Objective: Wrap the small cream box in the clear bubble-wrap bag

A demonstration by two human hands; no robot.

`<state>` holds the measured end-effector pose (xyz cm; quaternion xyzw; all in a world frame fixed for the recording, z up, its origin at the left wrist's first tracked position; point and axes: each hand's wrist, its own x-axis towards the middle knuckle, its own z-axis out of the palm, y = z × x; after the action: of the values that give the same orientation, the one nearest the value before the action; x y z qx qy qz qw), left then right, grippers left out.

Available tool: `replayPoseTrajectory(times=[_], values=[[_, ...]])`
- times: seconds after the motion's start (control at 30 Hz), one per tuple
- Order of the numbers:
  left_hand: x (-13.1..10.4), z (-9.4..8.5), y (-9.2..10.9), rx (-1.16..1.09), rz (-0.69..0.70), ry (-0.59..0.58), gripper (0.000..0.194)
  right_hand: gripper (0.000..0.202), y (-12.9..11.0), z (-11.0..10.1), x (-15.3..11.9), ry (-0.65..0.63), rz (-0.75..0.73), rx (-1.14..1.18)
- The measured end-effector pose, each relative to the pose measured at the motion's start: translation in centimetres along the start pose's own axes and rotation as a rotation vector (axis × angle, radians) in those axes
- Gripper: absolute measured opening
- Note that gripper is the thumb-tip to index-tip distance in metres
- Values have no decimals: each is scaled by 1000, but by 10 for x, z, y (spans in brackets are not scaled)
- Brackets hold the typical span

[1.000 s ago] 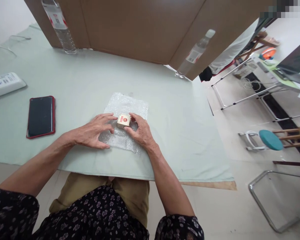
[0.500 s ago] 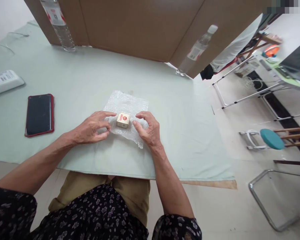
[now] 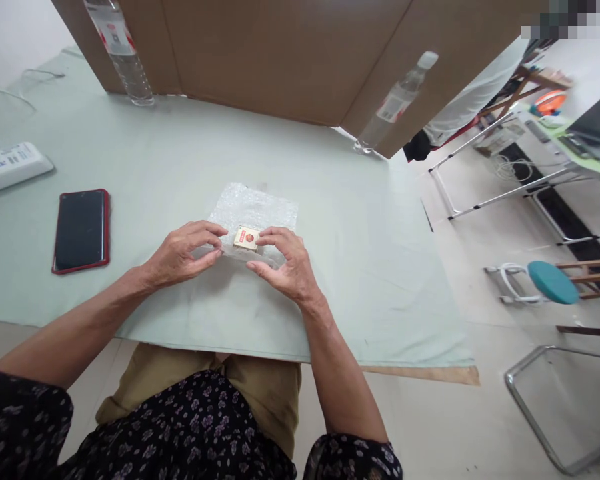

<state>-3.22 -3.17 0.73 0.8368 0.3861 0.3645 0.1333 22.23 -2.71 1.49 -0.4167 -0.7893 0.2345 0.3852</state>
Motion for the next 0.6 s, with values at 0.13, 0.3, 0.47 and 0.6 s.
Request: replayPoseTrajectory(times=[0.13, 0.3, 0.47, 0.6], values=[[1, 1, 0, -18, -22, 8, 8, 10, 1, 8, -1, 40, -5, -14], [1, 2, -3, -43, -33, -21, 14, 11, 3, 12, -1, 111, 32, -12], [1, 1, -5, -101, -182, -7, 9, 12, 3, 12, 0, 130, 44, 11], [2, 0, -3, -240, -284, 2, 14, 12, 2, 12, 0, 130, 66, 49]])
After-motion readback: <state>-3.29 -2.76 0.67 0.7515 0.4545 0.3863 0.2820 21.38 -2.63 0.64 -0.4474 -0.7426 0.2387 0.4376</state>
